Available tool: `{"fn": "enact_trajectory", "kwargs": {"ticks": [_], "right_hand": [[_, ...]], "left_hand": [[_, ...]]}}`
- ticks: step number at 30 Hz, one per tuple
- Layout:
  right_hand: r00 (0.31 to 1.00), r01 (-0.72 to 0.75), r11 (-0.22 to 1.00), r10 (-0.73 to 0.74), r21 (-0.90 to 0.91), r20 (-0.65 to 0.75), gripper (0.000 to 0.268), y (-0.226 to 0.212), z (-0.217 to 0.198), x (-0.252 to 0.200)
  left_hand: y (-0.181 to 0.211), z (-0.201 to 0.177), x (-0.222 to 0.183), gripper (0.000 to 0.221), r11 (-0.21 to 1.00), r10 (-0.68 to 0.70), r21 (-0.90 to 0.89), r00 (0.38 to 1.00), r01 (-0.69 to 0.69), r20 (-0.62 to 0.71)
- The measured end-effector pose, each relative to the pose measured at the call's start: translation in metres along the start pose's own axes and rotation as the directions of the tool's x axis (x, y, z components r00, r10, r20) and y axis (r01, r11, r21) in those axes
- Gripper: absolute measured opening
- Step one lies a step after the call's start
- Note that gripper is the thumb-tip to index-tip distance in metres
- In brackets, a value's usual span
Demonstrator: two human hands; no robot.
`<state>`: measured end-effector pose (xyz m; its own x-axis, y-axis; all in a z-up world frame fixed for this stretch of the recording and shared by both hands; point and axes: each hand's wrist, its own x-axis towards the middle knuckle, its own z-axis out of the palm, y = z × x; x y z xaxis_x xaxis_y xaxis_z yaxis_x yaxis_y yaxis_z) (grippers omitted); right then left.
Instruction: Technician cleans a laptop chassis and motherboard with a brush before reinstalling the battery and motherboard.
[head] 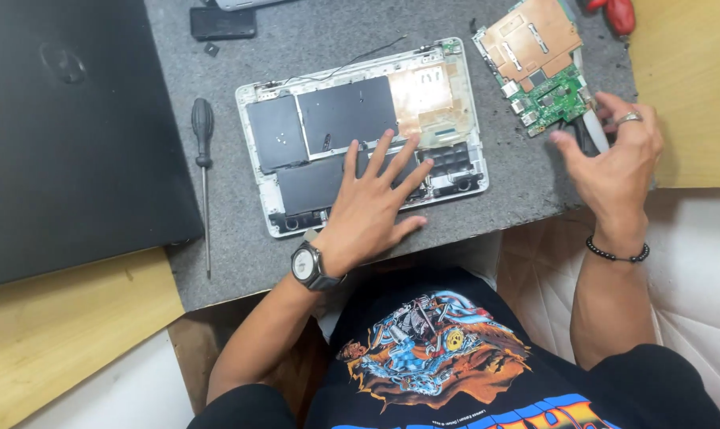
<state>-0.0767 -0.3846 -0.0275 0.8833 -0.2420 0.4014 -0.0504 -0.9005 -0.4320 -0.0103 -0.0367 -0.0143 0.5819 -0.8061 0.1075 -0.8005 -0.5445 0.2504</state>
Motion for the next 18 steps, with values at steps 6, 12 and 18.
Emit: {"fn": "enact_trajectory", "kwargs": {"ticks": [6, 12, 18], "right_hand": [[0.999, -0.045, 0.992, 0.043, -0.114, -0.022, 0.055, 0.035, 0.013, 0.015], [0.938, -0.240, 0.970, 0.222, 0.038, 0.268, 0.045, 0.030, 0.030, 0.061], [0.907, -0.411, 0.794, 0.308, 0.447, 0.287, 0.017, 0.057, 0.036, 0.084]], "left_hand": [[0.001, 0.011, 0.003, 0.061, 0.995, 0.028, 0.099, 0.998, -0.022, -0.053], [0.005, 0.007, 0.001, 0.060, 0.998, -0.020, 0.063, 1.000, 0.021, -0.014], [0.030, 0.011, -0.007, 0.070, 0.980, -0.180, 0.070, 0.982, 0.184, -0.049]]}}
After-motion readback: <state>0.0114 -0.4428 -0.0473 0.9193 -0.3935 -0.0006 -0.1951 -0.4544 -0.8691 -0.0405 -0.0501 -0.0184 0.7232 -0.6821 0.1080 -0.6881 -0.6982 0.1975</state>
